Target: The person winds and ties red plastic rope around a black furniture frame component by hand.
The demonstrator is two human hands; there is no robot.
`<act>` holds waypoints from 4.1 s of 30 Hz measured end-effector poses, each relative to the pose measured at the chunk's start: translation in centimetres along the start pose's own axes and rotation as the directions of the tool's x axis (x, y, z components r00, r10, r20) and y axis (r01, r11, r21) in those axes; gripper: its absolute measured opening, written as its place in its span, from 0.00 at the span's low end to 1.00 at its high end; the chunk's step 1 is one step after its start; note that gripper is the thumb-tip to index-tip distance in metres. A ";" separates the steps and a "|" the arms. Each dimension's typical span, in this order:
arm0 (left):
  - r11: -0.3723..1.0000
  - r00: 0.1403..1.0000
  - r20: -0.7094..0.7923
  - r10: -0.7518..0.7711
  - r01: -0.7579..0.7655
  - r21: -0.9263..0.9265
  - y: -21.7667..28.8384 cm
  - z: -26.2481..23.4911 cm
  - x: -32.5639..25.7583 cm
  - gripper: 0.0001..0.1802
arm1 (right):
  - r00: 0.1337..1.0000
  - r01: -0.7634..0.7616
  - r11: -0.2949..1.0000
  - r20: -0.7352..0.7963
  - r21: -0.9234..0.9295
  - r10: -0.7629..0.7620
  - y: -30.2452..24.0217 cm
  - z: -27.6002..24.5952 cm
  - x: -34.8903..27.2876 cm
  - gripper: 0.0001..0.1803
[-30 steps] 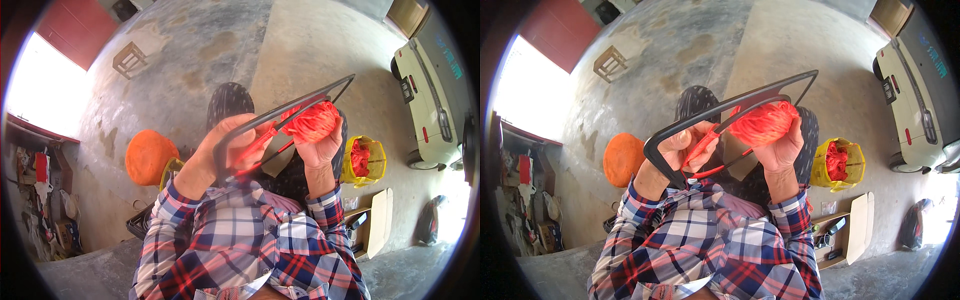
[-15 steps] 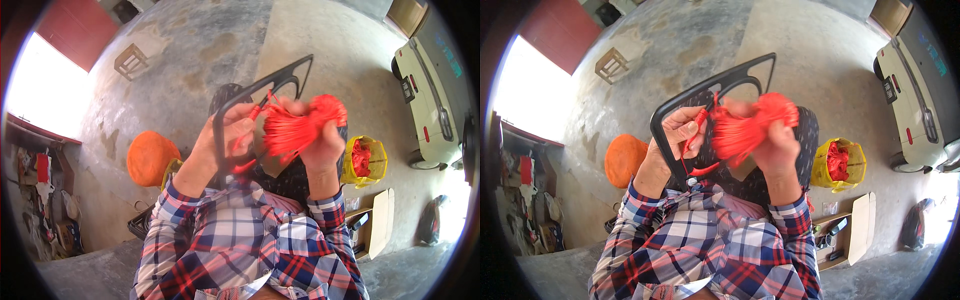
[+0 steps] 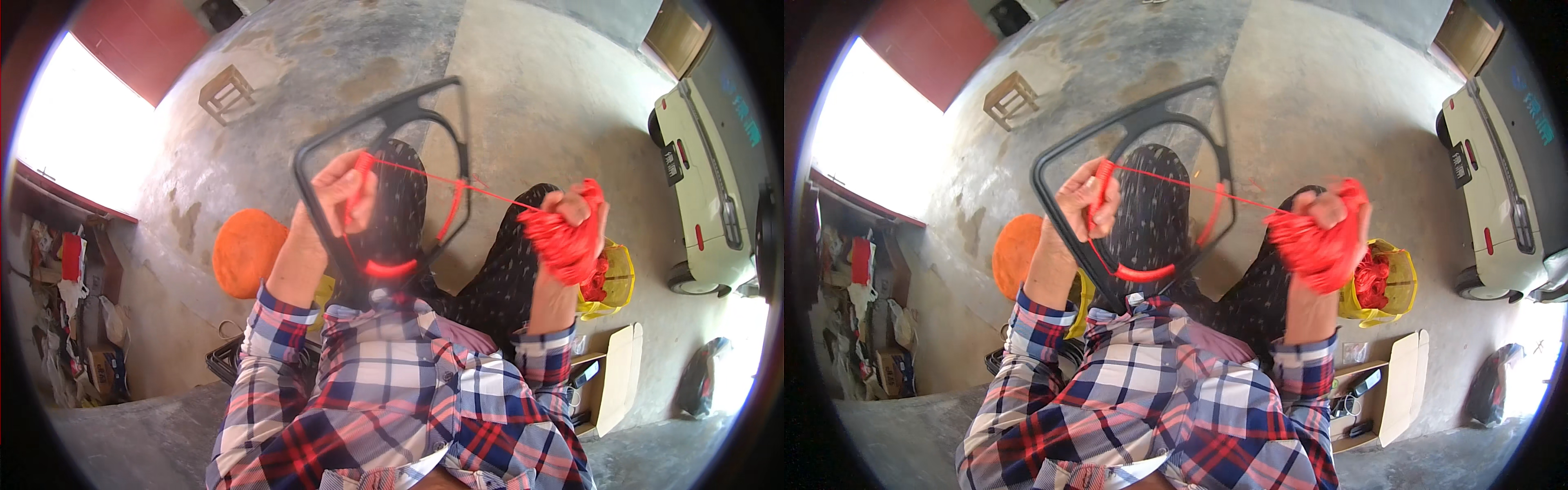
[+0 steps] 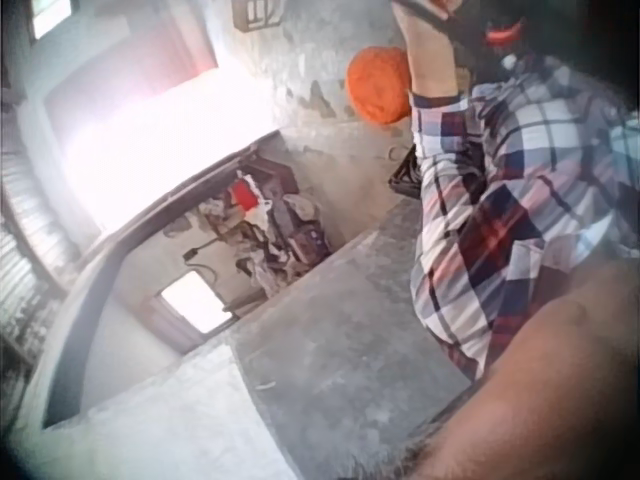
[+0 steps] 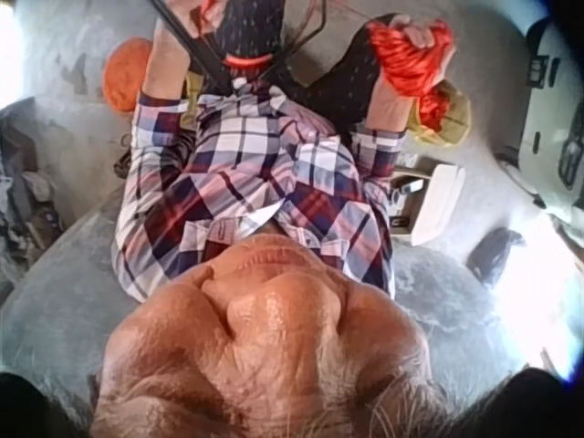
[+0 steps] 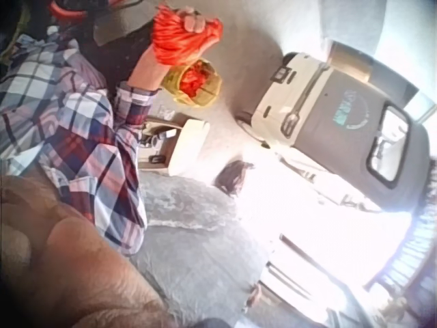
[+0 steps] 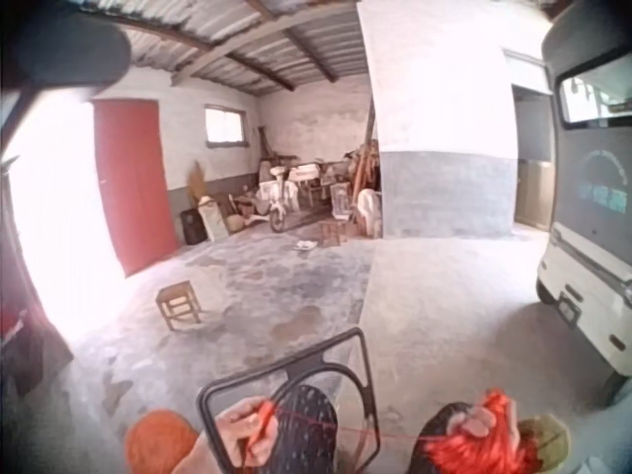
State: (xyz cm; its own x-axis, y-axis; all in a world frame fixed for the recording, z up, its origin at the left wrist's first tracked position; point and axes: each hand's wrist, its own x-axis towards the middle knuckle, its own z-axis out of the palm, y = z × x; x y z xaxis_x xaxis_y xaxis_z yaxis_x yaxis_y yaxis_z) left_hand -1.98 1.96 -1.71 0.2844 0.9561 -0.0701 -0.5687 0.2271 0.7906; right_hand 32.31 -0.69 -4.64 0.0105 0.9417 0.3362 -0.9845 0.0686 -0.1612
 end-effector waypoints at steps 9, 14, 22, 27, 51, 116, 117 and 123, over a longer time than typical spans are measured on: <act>0.997 0.991 0.120 -0.056 0.049 0.057 -0.7 2.1 -0.2 0.35 | 0.919 -0.395 0.834 -0.175 -0.385 0.354 5.3 5.1 -0.9 0.34; 0.986 0.985 -0.054 -0.161 0.158 -0.059 -2.7 6.1 -1.3 0.38 | 0.905 -0.332 0.462 -0.140 -0.823 0.401 7.4 9.0 0.8 0.20; 0.976 0.966 0.170 -0.194 0.208 -0.067 -1.6 7.8 -2.1 0.23 | 0.946 -0.185 0.786 0.109 -0.590 0.304 6.6 4.1 0.8 0.19; 0.885 0.904 0.129 -0.407 0.426 -0.187 -2.2 9.4 -2.9 0.21 | 0.886 -0.460 0.864 -0.041 -0.205 0.461 9.1 3.2 -0.2 0.32; 0.998 0.993 0.114 0.020 -0.028 0.062 1.5 2.3 -1.1 0.29 | 0.940 -0.126 0.980 0.298 -0.157 0.168 -4.0 6.7 -4.3 0.19; 0.999 0.999 0.049 0.024 -0.025 0.025 0.8 1.7 -0.6 0.23 | 0.975 -0.220 0.940 -0.081 -0.260 0.206 -4.3 -1.9 -5.0 0.26; 0.999 1.000 -0.002 0.023 -0.023 0.044 0.6 1.8 -0.5 0.21 | 0.955 -0.216 0.938 -0.261 -0.273 0.144 -2.7 -1.1 -4.6 0.25; 0.999 0.988 0.149 -0.048 0.048 0.001 -0.8 4.6 -0.9 0.31 | 0.928 -0.368 0.745 -0.172 -0.556 0.331 4.1 5.5 -2.8 0.28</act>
State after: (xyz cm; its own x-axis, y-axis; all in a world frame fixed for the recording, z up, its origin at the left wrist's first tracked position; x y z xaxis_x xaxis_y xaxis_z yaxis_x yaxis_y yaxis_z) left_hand 1.75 0.10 0.55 0.4232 0.9059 -0.0160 -0.5533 0.2724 0.7872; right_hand 27.31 -4.84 -1.08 -0.2857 0.9532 0.0995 -0.6400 -0.1125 -0.7601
